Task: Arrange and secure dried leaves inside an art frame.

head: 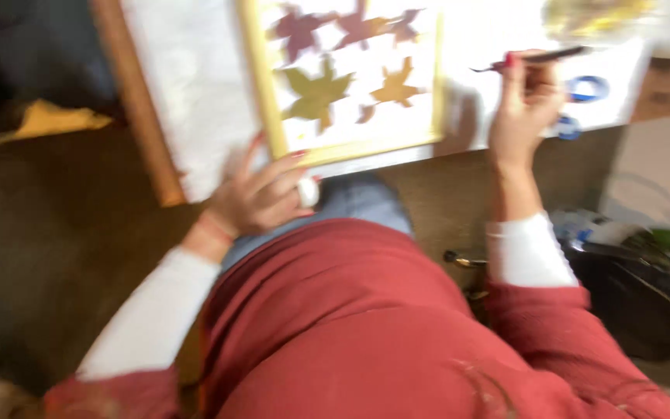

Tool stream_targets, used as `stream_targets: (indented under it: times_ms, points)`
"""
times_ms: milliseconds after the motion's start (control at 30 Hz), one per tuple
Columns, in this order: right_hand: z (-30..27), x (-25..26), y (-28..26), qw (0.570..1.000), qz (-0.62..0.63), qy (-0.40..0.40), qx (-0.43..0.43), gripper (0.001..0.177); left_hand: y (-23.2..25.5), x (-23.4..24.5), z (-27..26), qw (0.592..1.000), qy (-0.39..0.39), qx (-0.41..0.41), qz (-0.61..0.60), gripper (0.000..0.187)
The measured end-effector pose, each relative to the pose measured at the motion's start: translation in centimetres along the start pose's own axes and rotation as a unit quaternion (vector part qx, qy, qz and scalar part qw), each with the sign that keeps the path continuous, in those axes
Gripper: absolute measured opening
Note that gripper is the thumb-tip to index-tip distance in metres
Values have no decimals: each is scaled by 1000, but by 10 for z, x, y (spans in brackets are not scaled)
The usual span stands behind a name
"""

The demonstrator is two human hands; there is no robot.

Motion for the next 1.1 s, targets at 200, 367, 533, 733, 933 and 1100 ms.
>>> stream_targets:
  times_ms: [200,367,533,733,933,1100]
  points:
    - [33,12,-2,981,-151,51,110,12,17,4,21,999,8,41,-30,38]
    - [81,50,5,984,-92,101,117,13,34,12,56,995,29,75,-57,27]
    - [177,66,22,983,-19,120,137,14,47,7,87,990,58,105,-75,20]
    - [252,14,30,978,-101,74,168,13,62,-6,120,977,59,196,-52,22]
    - [271,-26,27,957,-161,-28,241,9,70,-22,114,936,66,341,-55,18]
    - [271,-26,30,948,-163,-87,261,9,65,-26,97,865,124,475,-101,18]
Point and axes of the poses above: each hand's wrist, its own z-axis towards the middle knuckle, its own x-axis out of the back of the hand, y = z × x, the point moved 7 cm from there along z, towards the middle knuckle, and after that the axes turned 14 degrees about y, right-handed, at the moved point
